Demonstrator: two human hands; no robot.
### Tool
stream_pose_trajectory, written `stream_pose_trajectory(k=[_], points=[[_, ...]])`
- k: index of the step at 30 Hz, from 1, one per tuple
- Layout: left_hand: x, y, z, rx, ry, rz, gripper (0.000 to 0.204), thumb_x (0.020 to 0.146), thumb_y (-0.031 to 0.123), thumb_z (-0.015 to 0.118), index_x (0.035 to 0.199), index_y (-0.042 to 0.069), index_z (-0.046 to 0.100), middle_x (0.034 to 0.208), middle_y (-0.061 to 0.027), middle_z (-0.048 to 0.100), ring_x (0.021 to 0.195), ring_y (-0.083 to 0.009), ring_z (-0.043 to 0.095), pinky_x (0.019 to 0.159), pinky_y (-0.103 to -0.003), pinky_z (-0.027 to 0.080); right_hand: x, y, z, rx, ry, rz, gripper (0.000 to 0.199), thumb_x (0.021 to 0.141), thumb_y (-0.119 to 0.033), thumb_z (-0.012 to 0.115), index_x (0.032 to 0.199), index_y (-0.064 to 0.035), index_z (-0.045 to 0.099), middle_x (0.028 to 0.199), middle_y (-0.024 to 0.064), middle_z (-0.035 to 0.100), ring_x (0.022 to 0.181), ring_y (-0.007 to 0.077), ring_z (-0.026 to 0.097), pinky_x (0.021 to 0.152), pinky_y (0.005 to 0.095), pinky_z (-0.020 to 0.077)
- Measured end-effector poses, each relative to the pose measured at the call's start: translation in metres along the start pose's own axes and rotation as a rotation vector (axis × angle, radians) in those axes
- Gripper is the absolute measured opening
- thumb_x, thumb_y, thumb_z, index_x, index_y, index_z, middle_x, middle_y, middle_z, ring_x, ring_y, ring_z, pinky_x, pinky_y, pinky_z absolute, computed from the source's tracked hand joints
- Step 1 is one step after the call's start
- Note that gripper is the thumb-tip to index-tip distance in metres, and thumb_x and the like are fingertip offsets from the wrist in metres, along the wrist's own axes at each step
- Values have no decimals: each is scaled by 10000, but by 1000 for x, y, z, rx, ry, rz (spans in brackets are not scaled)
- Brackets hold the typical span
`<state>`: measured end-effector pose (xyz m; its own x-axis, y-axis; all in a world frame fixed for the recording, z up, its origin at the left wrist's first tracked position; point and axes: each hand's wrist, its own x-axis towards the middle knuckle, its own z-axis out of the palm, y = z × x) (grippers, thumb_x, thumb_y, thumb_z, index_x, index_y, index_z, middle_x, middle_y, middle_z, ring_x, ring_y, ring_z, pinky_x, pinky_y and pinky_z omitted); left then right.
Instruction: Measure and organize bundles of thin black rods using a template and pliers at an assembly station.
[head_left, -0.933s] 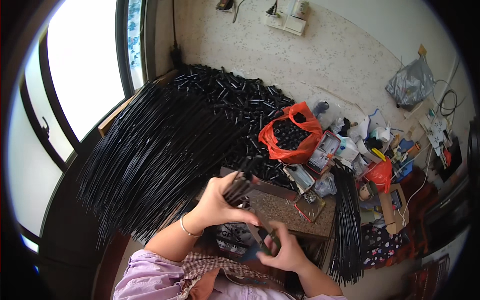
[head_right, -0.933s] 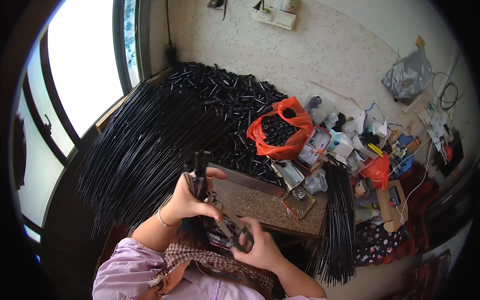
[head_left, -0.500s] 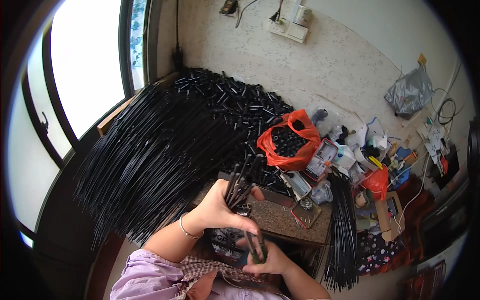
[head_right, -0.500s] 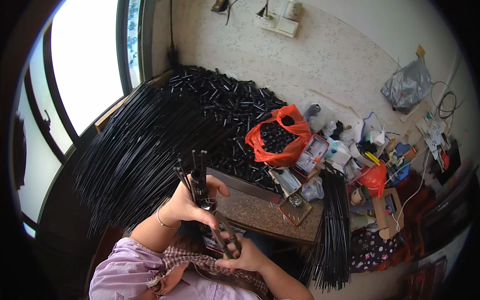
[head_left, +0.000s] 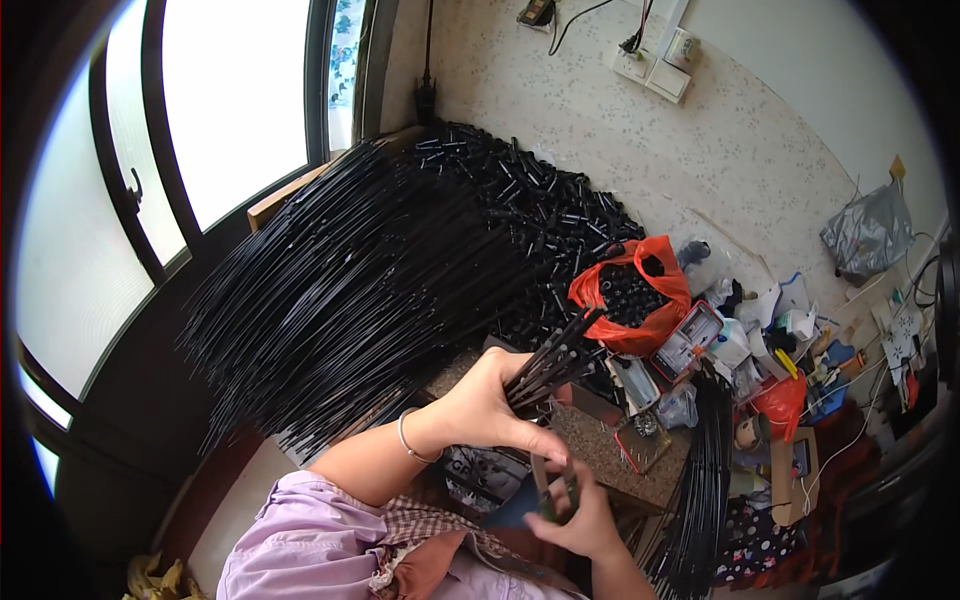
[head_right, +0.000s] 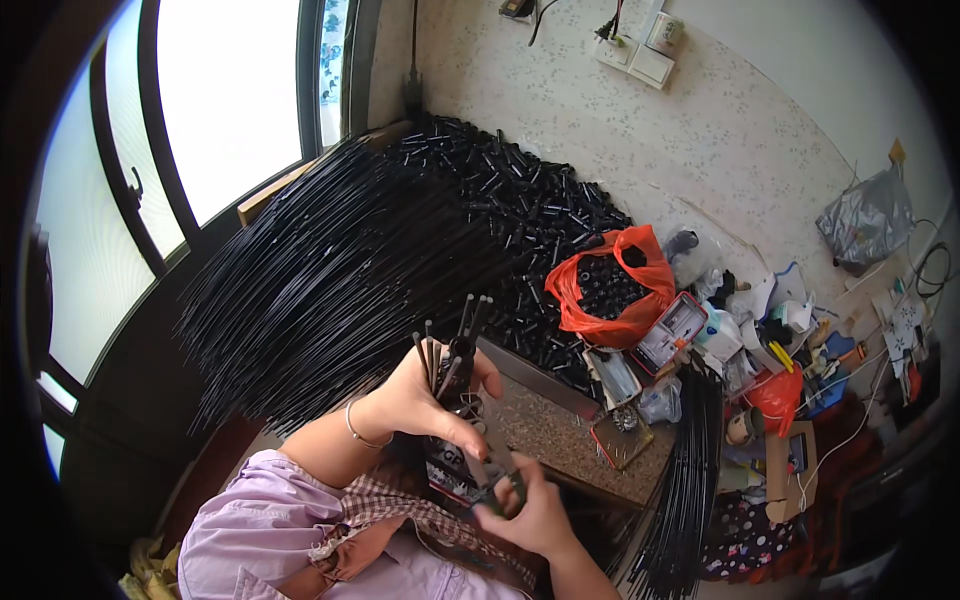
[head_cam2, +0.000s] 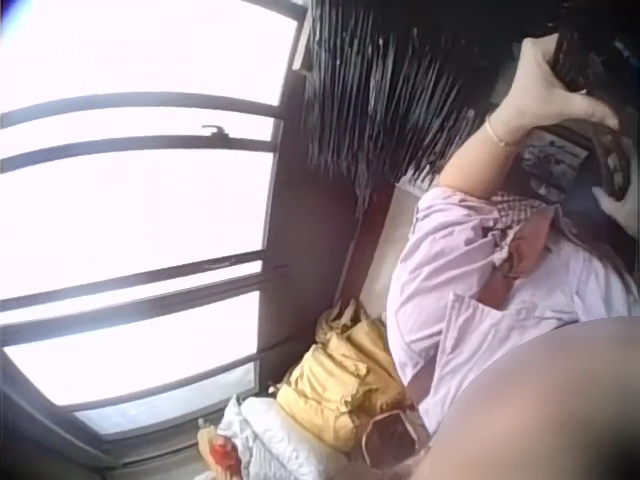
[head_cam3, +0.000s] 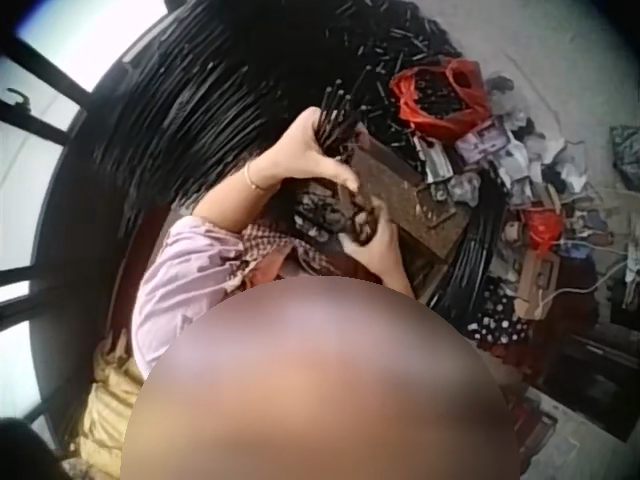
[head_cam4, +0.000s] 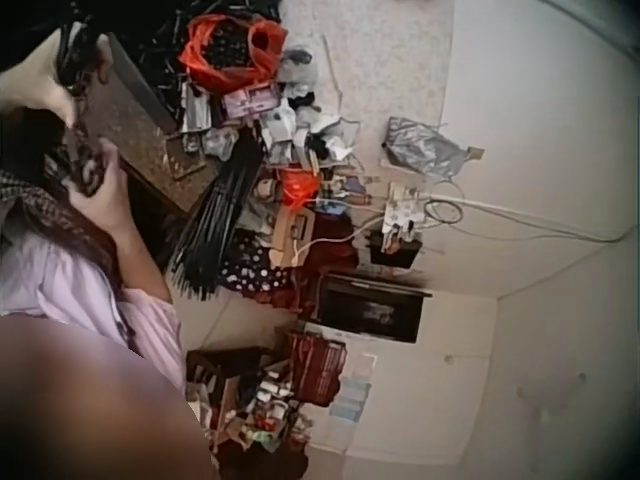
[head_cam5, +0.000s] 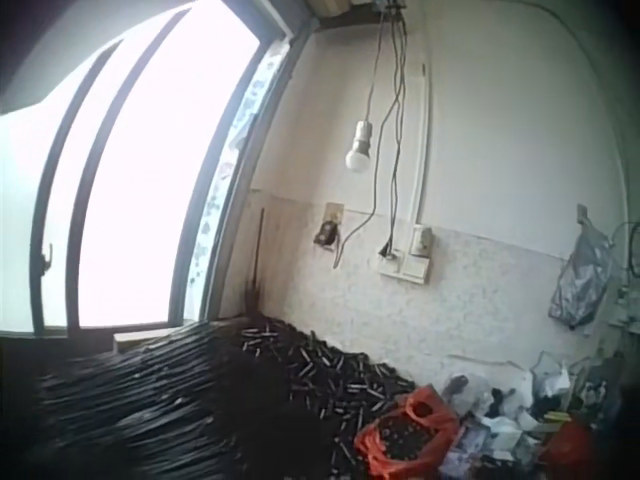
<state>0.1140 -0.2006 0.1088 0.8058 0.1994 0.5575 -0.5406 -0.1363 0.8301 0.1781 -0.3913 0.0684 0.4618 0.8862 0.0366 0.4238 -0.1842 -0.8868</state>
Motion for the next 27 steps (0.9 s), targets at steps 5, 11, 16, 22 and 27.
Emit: stream_pose_trajectory(k=[5,11,16,22,27], points=[[-4,-6,-10,43,62,-40,511,436,306,754,757,-14,519,557,16,491,513,-26,432,451,-172,350,-8,-19,-11,149,-47,44,282,662,-96,514,888,47,424,597,98,501,453,168,473,440,245,390],[0,-16,-2,-63,52,-34,642,334,420,746,766,-10,541,540,42,451,475,-19,385,417,-158,303,-3,8,0,983,-566,352,342,701,-257,538,812,58,464,548,106,499,411,148,468,389,225,373],[0,-20,-5,13,74,39,561,379,324,770,769,-7,540,553,34,438,484,-25,379,417,-164,296,12,15,-2,-206,151,-223,431,616,-48,583,983,17,367,629,71,495,481,152,475,449,234,384],[1,-25,-5,1,69,26,523,393,281,771,761,-11,542,513,36,412,461,-26,359,400,-172,264,-2,7,13,-135,47,-92,311,707,-46,492,985,42,384,739,93,507,627,152,502,576,261,400],[1,-17,-5,36,17,-47,407,450,202,752,723,-17,543,503,20,437,447,-29,369,405,-159,273,11,-2,-3,695,-377,212,437,780,-63,379,1170,33,206,802,127,520,626,167,518,612,279,408]])
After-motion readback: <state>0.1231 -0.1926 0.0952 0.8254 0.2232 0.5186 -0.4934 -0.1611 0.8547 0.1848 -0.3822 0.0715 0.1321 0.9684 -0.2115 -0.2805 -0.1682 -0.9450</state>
